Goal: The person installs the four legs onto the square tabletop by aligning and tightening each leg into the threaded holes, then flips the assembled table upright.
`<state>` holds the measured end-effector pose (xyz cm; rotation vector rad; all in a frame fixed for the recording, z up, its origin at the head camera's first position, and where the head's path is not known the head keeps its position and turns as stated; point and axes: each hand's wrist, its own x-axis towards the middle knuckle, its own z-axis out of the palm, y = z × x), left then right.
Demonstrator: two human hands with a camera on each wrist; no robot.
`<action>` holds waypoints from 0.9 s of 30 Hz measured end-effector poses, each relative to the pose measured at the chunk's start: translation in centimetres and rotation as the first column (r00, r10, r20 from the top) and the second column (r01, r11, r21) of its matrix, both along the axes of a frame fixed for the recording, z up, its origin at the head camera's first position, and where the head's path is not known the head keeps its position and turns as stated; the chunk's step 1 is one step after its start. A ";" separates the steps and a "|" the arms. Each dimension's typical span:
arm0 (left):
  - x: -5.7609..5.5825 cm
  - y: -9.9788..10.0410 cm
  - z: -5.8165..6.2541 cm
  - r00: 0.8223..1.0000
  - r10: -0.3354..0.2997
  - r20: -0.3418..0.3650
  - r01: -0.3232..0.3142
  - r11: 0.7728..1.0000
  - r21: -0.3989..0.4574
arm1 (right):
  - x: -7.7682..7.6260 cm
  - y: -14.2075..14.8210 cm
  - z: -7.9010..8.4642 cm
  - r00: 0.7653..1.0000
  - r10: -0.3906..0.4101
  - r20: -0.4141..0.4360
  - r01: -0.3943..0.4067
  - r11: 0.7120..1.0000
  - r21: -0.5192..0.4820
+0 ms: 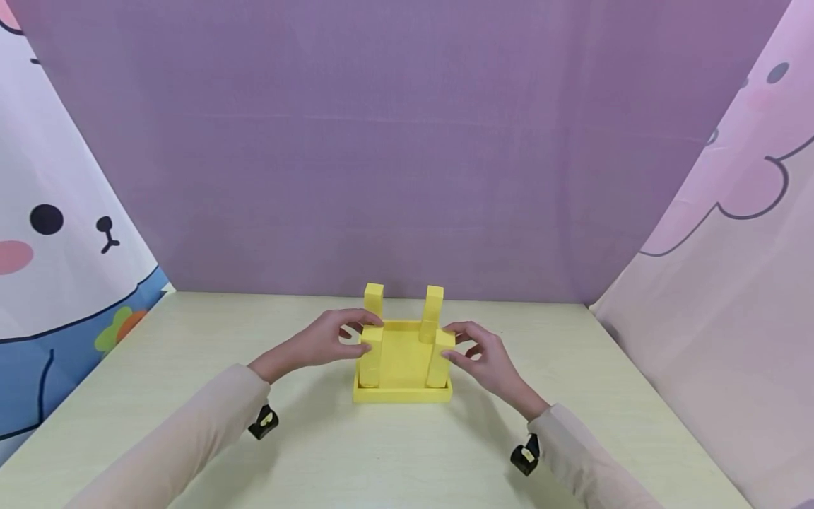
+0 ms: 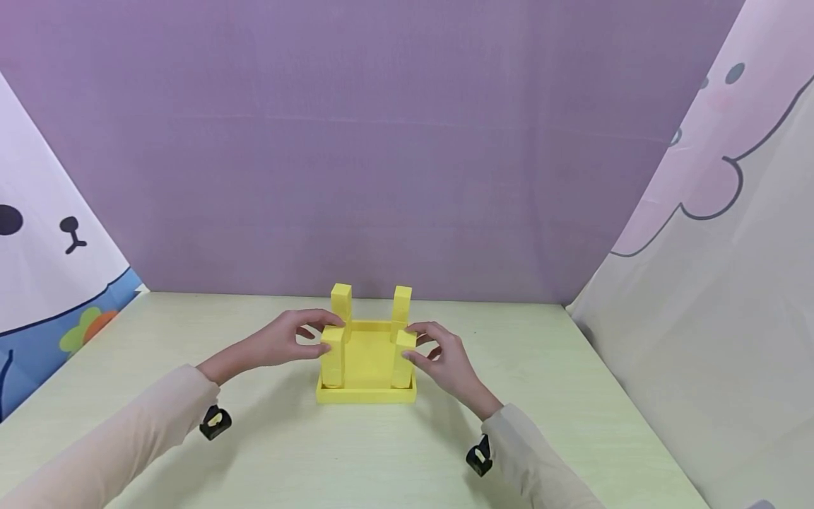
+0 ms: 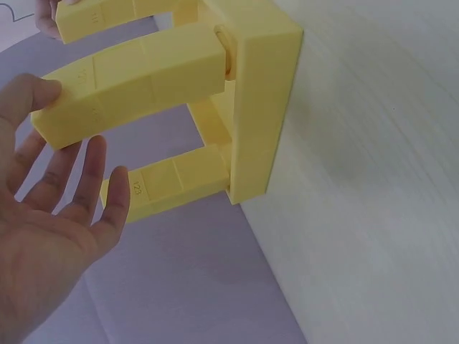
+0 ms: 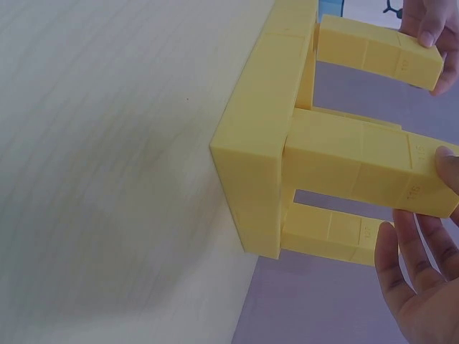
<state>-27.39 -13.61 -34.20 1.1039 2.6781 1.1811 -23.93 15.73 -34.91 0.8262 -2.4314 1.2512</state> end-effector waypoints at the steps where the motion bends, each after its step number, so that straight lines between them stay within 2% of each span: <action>1: 0.0 0.0 0.0 1.000 0.001 0.004 -0.001 1.000 -0.001 | 0.2 -0.1 0.2 1.000 0.001 -0.002 -0.001 1.000 0.002; 5: 0.2 0.1 -0.2 1.000 0.020 0.000 -0.020 1.000 0.022 | 0.4 -0.2 0.5 1.000 0.000 0.003 0.000 1.000 0.001; 11: 0.7 0.2 -0.7 0.996 0.083 -0.034 -0.080 0.995 0.066 | 0.3 -0.1 0.3 1.000 0.010 -0.008 -0.010 1.000 -0.006; 15: 1.0 0.2 -0.8 0.995 0.094 -0.033 -0.092 0.993 0.073 | 0.3 -0.1 0.4 1.000 0.010 -0.017 -0.010 1.000 -0.003; 19: 0.8 0.0 -0.5 0.998 0.067 -0.012 -0.067 0.996 0.053 | 0.3 -0.1 0.4 1.000 0.005 -0.015 -0.005 1.000 0.001; 27: -0.4 -0.8 0.3 0.997 -0.051 0.063 0.054 0.998 -0.042 | 0.3 -0.2 0.4 1.000 0.002 -0.010 -0.002 1.000 -0.001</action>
